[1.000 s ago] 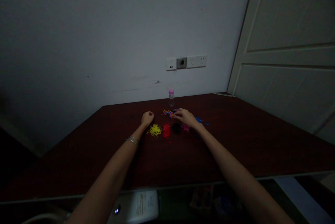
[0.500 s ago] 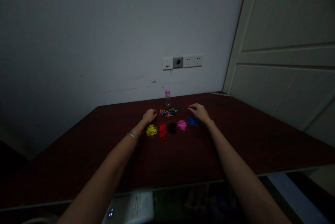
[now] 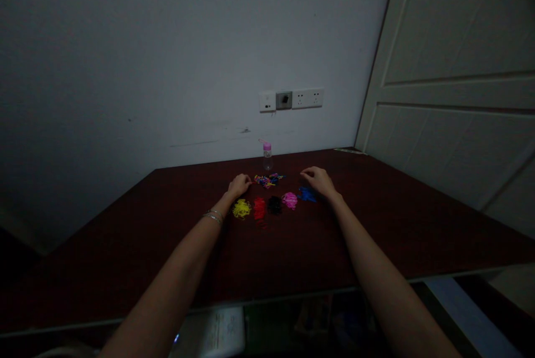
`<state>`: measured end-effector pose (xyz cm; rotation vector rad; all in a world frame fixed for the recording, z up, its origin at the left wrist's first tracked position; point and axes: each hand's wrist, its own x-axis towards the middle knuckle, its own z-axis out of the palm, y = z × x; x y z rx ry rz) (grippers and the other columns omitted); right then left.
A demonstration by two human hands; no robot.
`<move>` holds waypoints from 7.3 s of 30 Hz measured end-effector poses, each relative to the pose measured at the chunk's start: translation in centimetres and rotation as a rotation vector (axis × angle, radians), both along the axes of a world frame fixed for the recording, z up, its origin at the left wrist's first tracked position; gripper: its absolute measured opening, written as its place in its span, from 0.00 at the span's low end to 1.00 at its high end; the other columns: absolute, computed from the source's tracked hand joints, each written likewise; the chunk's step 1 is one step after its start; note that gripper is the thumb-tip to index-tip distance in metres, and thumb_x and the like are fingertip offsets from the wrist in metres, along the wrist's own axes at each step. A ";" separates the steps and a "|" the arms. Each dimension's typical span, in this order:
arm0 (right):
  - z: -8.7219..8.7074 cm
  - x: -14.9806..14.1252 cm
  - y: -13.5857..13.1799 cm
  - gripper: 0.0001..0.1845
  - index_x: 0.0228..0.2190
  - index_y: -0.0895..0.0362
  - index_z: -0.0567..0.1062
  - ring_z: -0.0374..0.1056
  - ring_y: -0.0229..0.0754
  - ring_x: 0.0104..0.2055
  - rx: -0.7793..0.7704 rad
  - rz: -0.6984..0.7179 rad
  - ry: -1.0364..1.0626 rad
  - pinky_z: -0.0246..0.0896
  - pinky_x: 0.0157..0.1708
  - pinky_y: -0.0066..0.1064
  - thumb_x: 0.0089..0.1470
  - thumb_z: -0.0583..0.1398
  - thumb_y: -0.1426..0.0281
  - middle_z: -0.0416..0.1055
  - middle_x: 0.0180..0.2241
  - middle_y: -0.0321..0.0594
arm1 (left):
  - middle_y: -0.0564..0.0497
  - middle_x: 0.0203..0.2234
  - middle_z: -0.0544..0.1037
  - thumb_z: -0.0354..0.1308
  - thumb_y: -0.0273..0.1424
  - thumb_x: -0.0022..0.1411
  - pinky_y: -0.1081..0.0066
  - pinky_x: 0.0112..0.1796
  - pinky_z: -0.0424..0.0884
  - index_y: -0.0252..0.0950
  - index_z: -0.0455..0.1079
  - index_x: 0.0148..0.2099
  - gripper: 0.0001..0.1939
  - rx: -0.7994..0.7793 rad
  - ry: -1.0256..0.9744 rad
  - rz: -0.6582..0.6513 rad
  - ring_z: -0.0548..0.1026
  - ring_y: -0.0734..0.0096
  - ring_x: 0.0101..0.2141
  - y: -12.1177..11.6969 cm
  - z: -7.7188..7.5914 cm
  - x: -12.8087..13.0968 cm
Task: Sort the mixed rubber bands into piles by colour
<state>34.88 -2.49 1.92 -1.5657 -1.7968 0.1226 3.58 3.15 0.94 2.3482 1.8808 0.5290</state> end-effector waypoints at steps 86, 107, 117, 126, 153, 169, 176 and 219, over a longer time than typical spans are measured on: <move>0.8 -8.0 2.5 0.12 0.36 0.51 0.78 0.69 0.42 0.41 -0.259 0.266 -0.254 0.61 0.37 0.26 0.49 0.58 0.70 0.75 0.39 0.38 | 0.46 0.26 0.78 0.52 0.29 0.52 0.78 0.28 0.62 0.31 0.74 0.27 0.10 0.051 -0.661 0.332 0.74 0.69 0.30 -3.3 -0.3 -2.6; 0.7 -9.7 2.9 0.11 0.35 0.54 0.74 0.69 0.44 0.40 -0.297 0.191 -0.442 0.59 0.34 0.28 0.53 0.54 0.67 0.73 0.39 0.43 | 0.46 0.29 0.78 0.53 0.29 0.50 0.77 0.29 0.63 0.32 0.75 0.29 0.10 0.053 -0.675 0.404 0.74 0.68 0.32 -2.6 -1.9 -3.1; 0.3 -8.5 2.9 0.10 0.32 0.57 0.72 0.67 0.41 0.37 -0.158 0.222 -0.281 0.55 0.31 0.26 0.54 0.52 0.67 0.72 0.37 0.44 | 0.45 0.28 0.78 0.52 0.29 0.50 0.76 0.30 0.64 0.31 0.75 0.29 0.11 0.054 -0.675 0.393 0.74 0.67 0.31 -2.8 -1.7 -3.0; -0.2 -5.4 3.0 0.07 0.31 0.58 0.72 0.66 0.37 0.34 0.093 0.293 0.027 0.57 0.34 0.26 0.52 0.55 0.69 0.72 0.33 0.40 | 0.45 0.28 0.79 0.53 0.32 0.53 0.73 0.35 0.66 0.30 0.76 0.32 0.13 0.187 -0.661 0.140 0.74 0.67 0.32 -3.7 1.2 -0.6; 1.6 -7.7 -2.6 0.05 0.33 0.57 0.68 0.62 0.35 0.31 0.148 0.379 -0.225 0.50 0.28 0.25 0.56 0.53 0.69 0.67 0.33 0.38 | 0.49 0.30 0.79 0.53 0.30 0.56 0.75 0.36 0.65 0.33 0.77 0.37 0.12 0.082 -0.317 -0.510 0.73 0.72 0.31 -5.2 3.8 5.0; 0.5 -5.3 -0.9 0.12 0.39 0.55 0.69 0.66 0.40 0.41 0.095 0.311 -0.242 0.57 0.37 0.28 0.57 0.53 0.64 0.70 0.40 0.42 | 0.48 0.24 0.77 0.57 0.37 0.49 0.75 0.27 0.64 0.31 0.77 0.33 0.15 -0.110 -0.441 -0.216 0.70 0.73 0.25 -4.2 2.1 -4.3; 0.5 -5.1 -0.8 0.12 0.40 0.55 0.70 0.66 0.41 0.42 0.053 0.304 -0.272 0.57 0.39 0.29 0.57 0.53 0.65 0.70 0.41 0.43 | 0.49 0.22 0.78 0.61 0.32 0.44 0.76 0.27 0.64 0.33 0.78 0.29 0.09 -0.310 -0.478 -0.174 0.70 0.73 0.24 -5.1 1.6 -5.4; -0.5 -8.1 2.4 0.12 0.38 0.52 0.74 0.68 0.43 0.40 -0.173 0.329 -0.384 0.59 0.35 0.28 0.51 0.56 0.71 0.73 0.39 0.40 | 0.47 0.27 0.77 0.51 0.26 0.53 0.75 0.33 0.65 0.32 0.75 0.36 0.12 0.122 -0.415 0.213 0.72 0.70 0.29 -2.0 -1.4 -4.8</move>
